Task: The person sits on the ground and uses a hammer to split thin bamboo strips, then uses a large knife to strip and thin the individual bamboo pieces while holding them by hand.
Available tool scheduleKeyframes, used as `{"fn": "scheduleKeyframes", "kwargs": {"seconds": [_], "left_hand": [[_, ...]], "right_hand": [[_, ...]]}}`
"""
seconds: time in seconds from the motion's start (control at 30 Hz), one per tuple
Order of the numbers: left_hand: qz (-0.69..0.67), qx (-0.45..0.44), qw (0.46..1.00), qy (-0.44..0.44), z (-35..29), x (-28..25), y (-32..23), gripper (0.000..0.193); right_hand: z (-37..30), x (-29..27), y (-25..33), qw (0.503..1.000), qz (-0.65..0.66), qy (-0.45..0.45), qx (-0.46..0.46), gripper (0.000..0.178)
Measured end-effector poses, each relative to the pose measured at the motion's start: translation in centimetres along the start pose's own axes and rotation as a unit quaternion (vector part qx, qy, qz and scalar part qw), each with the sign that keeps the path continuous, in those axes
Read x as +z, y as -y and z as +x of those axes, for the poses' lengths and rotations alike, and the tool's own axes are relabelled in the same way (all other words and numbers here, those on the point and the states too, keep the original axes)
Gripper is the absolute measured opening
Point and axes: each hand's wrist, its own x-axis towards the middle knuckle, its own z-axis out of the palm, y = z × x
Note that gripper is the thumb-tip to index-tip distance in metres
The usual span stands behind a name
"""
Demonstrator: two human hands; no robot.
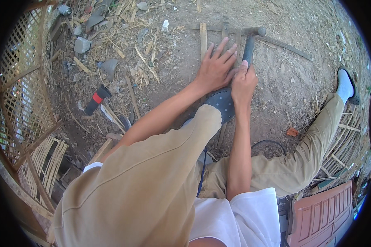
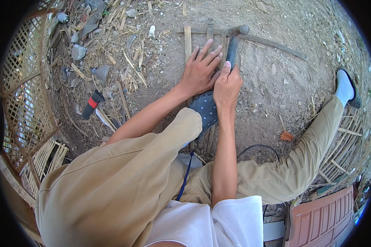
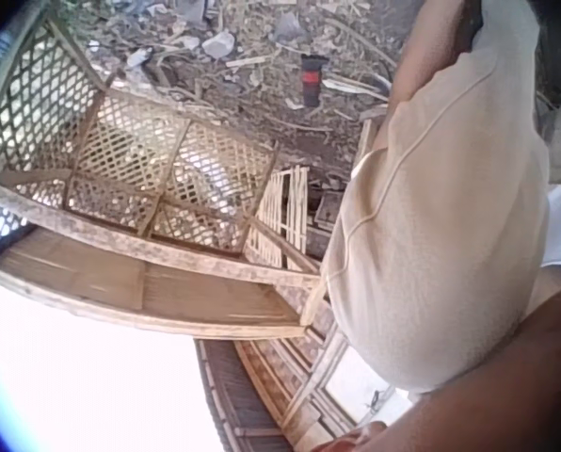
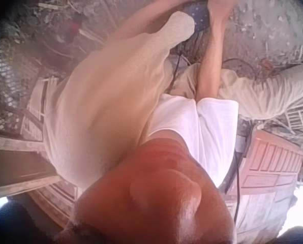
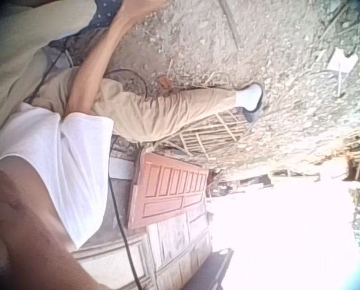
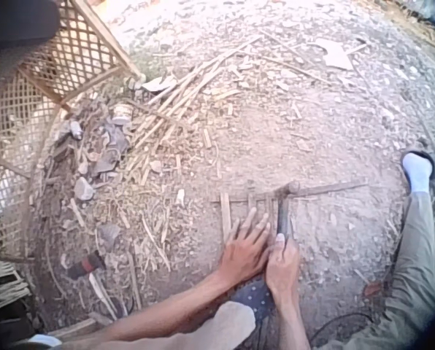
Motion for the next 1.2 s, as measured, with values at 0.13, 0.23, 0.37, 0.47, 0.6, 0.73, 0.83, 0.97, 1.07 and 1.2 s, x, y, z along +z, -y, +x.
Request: {"fn": "scheduleKeyframes", "kwargs": {"seconds": [0.13,0.23,0.37,0.47,0.6,0.73,0.83,0.97,1.07,1.2], "left_hand": [[-0.011,0.000,1.000,0.001,-0.4,0.0,0.0,0.052],[-0.003,0.007,1.000,0.000,-0.1,0.1,-0.3,0.052],[-0.009,0.001,1.000,0.003,-0.1,0.0,-0.2,0.052],[-0.006,0.003,1.000,0.009,-0.2,-0.2,-0.2,0.052],[-0.006,-0.005,1.000,0.006,-0.1,-0.6,-0.3,0.052],[-0.014,-0.002,1.000,0.015,-0.1,-0.8,-0.5,0.052],[-0.007,0.001,1.000,0.019,-0.3,-0.7,-0.5,0.053],[-0.030,0.003,0.999,0.026,0.1,-0.8,-0.4,0.055],[-0.017,-0.002,1.000,0.022,-0.2,-1.0,-0.3,0.056],[-0.024,0.005,0.999,0.024,0.2,-0.9,-0.6,0.057]], "right_hand": [[-1.0,0.1,1.4,0.998,0.013,-0.046,-0.039,0.038],[0.0,-0.1,1.1,0.999,-0.048,-0.015,-0.020,0.038],[-0.8,-0.4,2.6,0.999,-0.007,-0.037,-0.034,0.037],[-0.7,-0.1,2.3,0.998,-0.003,-0.054,-0.039,0.037],[-0.9,-0.8,2.5,0.999,-0.014,-0.029,-0.018,0.035],[-1.0,-0.6,2.4,0.994,-0.035,-0.074,-0.068,0.037],[-0.3,-0.9,1.9,0.999,-0.039,-0.017,-0.031,0.037],[0.7,-2.1,1.4,0.998,-0.011,-0.040,-0.051,0.038],[3.1,-2.8,0.4,0.999,-0.026,0.010,-0.031,0.038],[5.4,-5.4,0.6,0.991,0.026,0.102,0.080,0.033]]}}
